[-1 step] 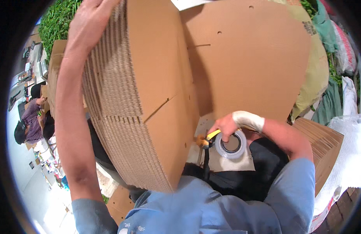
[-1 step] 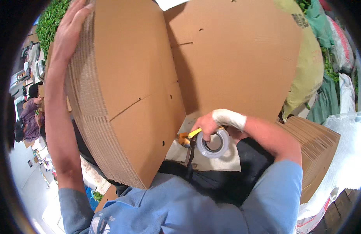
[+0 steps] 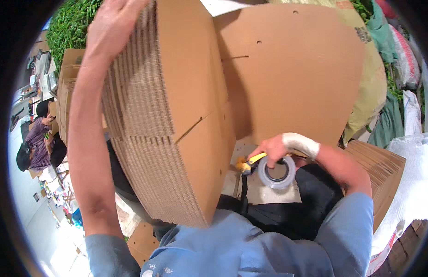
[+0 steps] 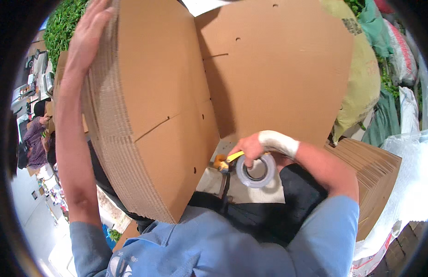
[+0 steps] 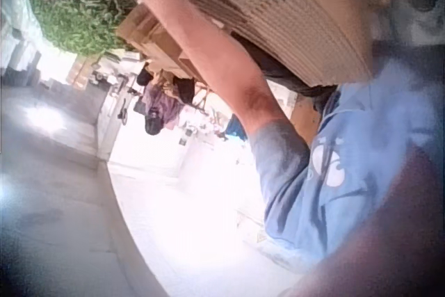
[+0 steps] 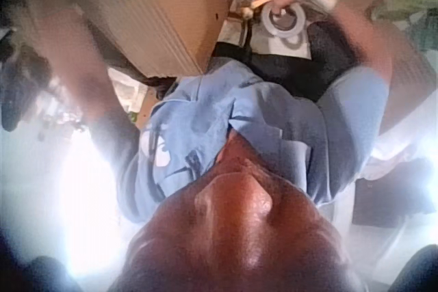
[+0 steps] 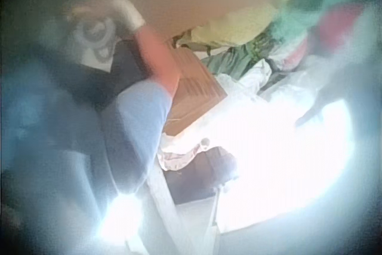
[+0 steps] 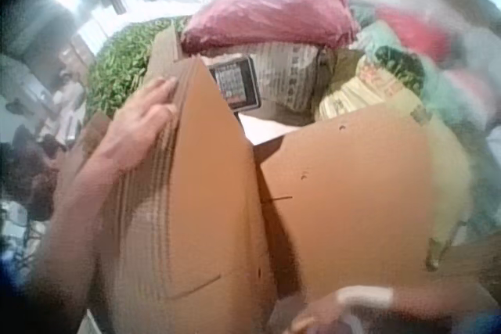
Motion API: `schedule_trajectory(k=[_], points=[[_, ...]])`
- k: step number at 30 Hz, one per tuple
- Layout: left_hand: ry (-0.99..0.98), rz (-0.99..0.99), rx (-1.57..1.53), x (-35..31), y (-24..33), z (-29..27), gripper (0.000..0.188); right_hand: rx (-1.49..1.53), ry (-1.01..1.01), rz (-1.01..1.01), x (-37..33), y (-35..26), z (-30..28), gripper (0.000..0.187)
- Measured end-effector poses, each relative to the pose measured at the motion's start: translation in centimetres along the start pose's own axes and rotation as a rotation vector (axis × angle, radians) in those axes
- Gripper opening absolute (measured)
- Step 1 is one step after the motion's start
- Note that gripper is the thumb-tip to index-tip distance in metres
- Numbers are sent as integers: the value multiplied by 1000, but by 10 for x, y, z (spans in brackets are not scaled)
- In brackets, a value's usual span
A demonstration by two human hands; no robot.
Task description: The person sits on the floor and assembles flat cardboard sheets into boxes. They use a rubber band to hold the stack, then use a tape gun to seal the box seams. The person repeats this process for multiple boxes.
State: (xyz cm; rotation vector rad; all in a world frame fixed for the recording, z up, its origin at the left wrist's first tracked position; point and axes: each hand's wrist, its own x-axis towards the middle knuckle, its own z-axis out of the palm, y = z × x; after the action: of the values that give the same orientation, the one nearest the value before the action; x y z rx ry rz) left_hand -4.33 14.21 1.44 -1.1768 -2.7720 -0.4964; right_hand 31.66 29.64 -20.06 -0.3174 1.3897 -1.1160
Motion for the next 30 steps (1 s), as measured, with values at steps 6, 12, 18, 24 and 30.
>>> schedule_trajectory(k=[6,12,18,24,30], points=[[35,88,323,4,-11,15,71,125,647,-100,-147,-66,15,87],[15,16,319,7,-2,15,103,87,650,-536,-150,-161,43,111],[-14,-35,269,5,-1,13,97,111,425,-443,-106,-218,35,122],[-66,-48,293,6,1,15,93,198,401,-413,-119,-199,36,126],[-82,-48,291,6,-7,10,85,45,618,-239,-189,-158,62,120]])
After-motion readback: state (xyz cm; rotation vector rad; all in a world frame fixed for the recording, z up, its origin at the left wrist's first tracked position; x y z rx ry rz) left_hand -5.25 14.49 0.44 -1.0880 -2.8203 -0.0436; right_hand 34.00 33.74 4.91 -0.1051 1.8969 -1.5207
